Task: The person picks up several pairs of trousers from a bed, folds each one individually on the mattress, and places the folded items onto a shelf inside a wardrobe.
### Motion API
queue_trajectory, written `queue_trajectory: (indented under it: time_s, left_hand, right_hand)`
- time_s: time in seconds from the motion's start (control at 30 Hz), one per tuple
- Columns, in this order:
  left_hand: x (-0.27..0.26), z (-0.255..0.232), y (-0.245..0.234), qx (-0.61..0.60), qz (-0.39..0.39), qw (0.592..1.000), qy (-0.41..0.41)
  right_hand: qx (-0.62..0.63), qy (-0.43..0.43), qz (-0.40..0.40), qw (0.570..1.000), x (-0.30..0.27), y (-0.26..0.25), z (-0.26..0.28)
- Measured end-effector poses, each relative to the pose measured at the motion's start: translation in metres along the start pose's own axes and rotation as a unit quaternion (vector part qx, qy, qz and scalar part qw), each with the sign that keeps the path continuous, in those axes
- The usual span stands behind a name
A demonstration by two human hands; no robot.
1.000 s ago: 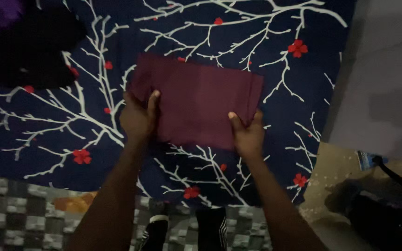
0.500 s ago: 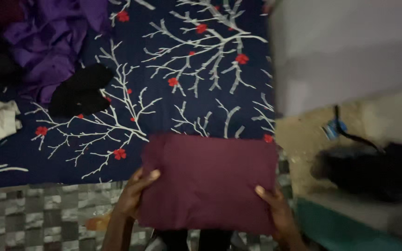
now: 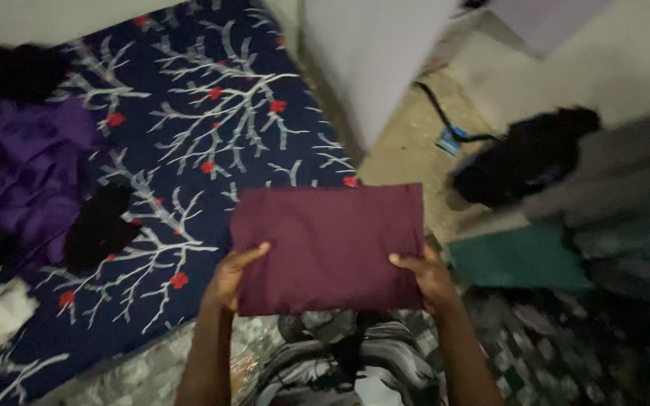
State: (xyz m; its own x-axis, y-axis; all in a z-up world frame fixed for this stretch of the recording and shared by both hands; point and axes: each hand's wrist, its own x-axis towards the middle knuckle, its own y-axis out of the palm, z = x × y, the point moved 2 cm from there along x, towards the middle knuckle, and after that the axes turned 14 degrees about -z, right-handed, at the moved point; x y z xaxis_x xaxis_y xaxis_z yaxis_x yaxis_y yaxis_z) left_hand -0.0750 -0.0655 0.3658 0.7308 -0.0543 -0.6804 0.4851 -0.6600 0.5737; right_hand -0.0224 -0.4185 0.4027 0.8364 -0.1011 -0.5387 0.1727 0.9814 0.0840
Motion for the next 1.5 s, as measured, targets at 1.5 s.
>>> queue_trajectory:
  time_s: [1.5]
  left_hand:
    - [0.34, 0.034, 0.532, 0.122, 0.091, 0.982, 0.116]
  right_hand:
    - [0.138, -0.036, -0.075, 0.987, 0.334, -0.296, 0.317]
